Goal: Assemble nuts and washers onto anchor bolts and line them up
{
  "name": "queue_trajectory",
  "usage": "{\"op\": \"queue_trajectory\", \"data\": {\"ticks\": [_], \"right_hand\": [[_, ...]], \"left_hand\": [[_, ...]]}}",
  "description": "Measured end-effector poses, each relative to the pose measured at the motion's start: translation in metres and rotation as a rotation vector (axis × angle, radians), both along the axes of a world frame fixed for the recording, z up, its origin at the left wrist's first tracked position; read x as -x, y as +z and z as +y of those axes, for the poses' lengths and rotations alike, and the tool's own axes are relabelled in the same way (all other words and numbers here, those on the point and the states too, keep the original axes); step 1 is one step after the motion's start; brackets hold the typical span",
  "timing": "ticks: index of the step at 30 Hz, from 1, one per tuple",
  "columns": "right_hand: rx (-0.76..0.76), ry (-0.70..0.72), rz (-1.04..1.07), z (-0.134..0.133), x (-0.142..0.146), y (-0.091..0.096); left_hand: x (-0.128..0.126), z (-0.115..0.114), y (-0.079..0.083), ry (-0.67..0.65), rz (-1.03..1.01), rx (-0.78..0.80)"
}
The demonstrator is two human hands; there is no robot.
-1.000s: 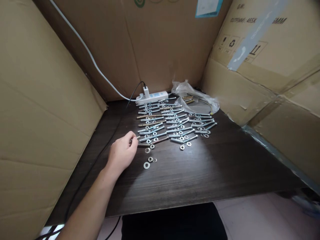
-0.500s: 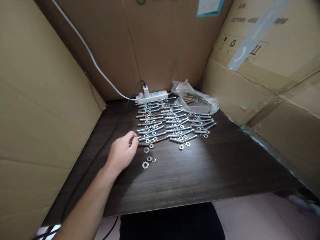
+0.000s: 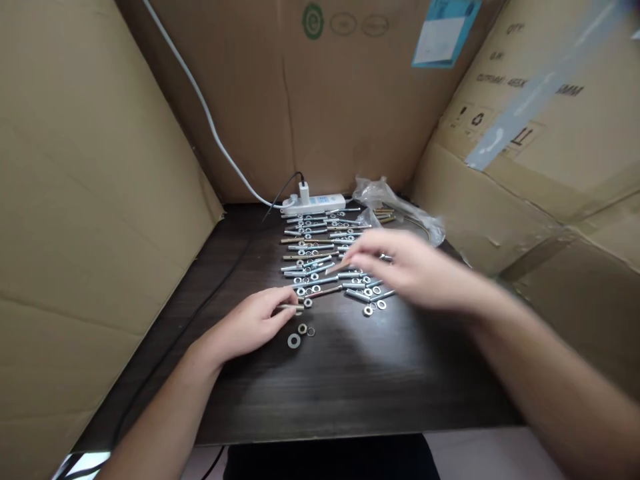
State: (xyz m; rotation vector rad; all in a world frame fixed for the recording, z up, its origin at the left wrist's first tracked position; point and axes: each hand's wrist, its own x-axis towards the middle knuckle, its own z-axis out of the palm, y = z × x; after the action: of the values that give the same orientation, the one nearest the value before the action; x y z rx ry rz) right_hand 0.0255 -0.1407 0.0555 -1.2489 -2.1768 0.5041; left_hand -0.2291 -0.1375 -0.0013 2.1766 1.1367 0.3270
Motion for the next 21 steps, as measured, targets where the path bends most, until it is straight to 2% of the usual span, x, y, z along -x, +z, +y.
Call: {"op": "queue_trajectory", "data": {"ticks": [2,3,5,7,11,21], "right_hand": [[0.071,0.124,0.005,-0.002,0.011,-0.026],[0.101,0.141,0.016,-0.004,0.016,-0.041],[0.118,0.089,0.031,-0.007,0.024,-0.069],[0.096,0.048,-0.009,-0.01,0.028,-0.087],[0.081,0.024,-0.093,-0.013,0.03,-0.092],[0.068,0.095,-0.078,-0.018,0.031,-0.094]], "left_hand": [[0.001,0.0,-0.002,-0.011,-0.007,-0.019],[0.002,-0.001,-0.003,-0.013,-0.008,-0.027],[0.003,-0.001,-0.005,-0.018,-0.007,-0.042],[0.003,-0.002,-0.006,-0.032,0.003,-0.055],[0.004,-0.004,-0.005,-0.041,0.043,-0.081],[0.004,-0.006,-0.008,-0.033,0.102,-0.119]]}}
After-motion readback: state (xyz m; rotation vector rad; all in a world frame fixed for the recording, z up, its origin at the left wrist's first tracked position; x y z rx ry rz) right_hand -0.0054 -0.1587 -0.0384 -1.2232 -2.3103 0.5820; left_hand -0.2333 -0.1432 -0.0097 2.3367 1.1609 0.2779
